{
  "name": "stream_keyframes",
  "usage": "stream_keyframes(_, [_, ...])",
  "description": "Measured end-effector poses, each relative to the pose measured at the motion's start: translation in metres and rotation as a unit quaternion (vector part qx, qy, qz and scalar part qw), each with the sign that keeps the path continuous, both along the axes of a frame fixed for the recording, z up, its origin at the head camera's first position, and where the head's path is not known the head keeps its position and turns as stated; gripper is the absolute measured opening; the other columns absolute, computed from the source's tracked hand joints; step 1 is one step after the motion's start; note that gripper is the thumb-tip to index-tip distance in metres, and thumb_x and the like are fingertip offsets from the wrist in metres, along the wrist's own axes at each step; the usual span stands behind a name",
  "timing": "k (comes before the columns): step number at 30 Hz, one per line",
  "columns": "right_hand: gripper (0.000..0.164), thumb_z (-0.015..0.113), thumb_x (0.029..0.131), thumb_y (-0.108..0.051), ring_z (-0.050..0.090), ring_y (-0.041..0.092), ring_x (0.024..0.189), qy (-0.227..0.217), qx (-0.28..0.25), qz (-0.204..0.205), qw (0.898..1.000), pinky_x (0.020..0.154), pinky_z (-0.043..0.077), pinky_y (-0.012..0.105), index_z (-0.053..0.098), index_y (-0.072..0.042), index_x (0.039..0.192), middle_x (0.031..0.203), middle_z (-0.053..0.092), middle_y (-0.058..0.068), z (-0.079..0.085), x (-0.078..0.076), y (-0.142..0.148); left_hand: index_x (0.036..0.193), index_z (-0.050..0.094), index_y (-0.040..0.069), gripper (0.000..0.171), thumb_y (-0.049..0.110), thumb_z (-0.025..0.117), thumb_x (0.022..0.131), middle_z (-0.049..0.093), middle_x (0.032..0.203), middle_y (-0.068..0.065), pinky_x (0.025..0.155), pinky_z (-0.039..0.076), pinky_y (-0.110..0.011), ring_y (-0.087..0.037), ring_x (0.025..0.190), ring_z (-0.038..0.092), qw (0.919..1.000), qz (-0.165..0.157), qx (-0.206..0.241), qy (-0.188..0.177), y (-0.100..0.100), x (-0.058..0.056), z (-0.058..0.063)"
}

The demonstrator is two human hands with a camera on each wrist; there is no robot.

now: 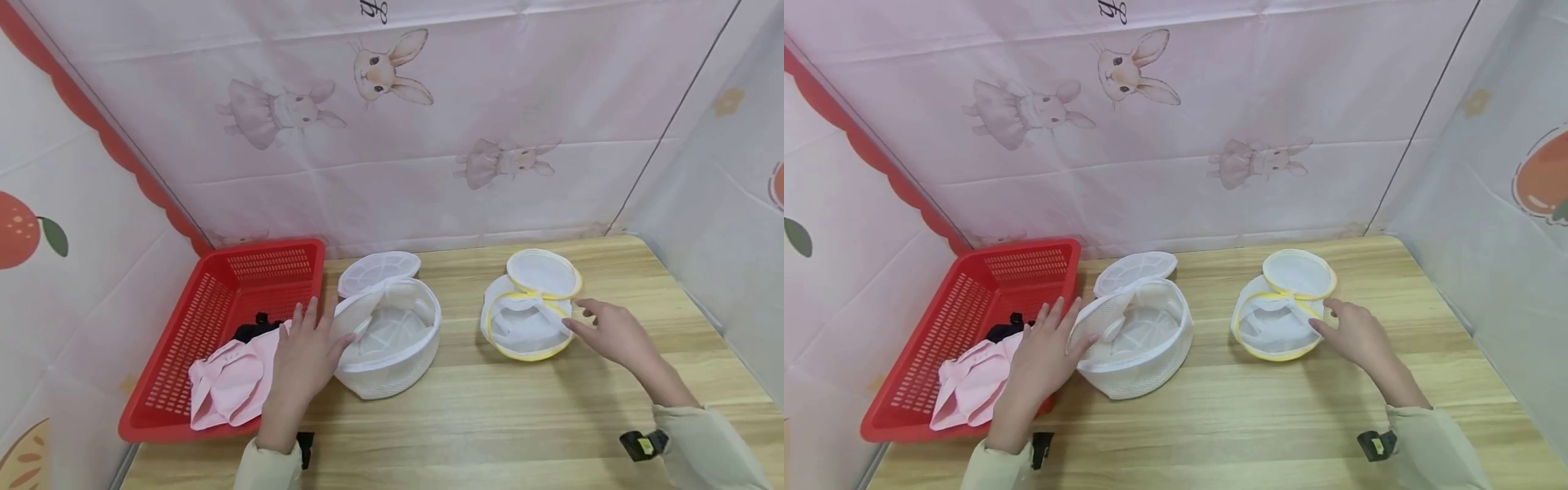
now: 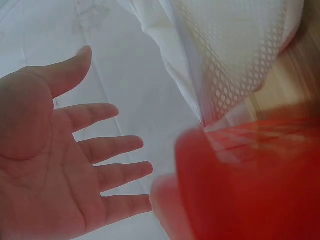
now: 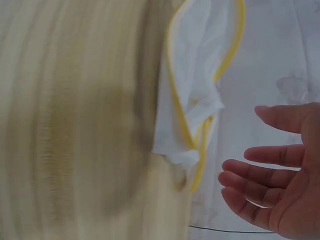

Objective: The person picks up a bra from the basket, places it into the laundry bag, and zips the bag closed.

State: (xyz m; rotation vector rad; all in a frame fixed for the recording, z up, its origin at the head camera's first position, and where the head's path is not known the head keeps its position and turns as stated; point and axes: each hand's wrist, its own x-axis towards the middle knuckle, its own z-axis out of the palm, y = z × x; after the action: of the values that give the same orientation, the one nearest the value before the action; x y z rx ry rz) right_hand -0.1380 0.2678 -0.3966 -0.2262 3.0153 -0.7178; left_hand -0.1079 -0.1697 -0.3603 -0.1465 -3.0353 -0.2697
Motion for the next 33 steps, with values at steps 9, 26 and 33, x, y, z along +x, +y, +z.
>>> stream_keyframes(9, [0.041,0.063,0.084,-0.022,0.054,0.026,0.065,-0.031,-0.023,-0.038,0.999,0.053,0.043,0.036,0.056,0.016,0.097,0.073,0.060,0.015,-0.031,-0.003,0.012,0.136,0.040,0.003,0.063,0.035,0.060,0.086,0.037,0.135,-0.029,0.095,0.025,-0.065,-0.049,0.125,0.028,0.9996,0.018,0.022,-0.009,-0.015,0.007,0.004])
stream_keyframes(26, [0.026,0.063,0.081,-0.015,0.052,0.021,0.062,-0.028,-0.046,-0.051,0.997,0.053,0.040,0.032,0.059,0.010,0.084,0.069,0.059,0.010,-0.048,-0.005,0.010,0.137,0.035,-0.002,0.063,0.035,0.055,0.089,0.036,0.133,-0.032,0.088,0.034,-0.063,-0.048,0.120,0.035,0.9934,0.092,0.062,-0.030,-0.057,0.020,0.033])
stream_keyframes(33, [0.028,0.060,0.086,-0.017,0.049,0.020,0.061,-0.034,-0.050,-0.059,0.996,0.052,0.038,0.030,0.058,0.012,0.088,0.070,0.057,0.011,-0.051,-0.007,0.010,0.136,0.035,-0.004,0.066,0.039,0.054,0.090,0.038,0.132,-0.031,0.089,0.033,-0.063,-0.048,0.117,0.038,0.9921,0.097,0.071,-0.038,-0.069,0.023,0.038])
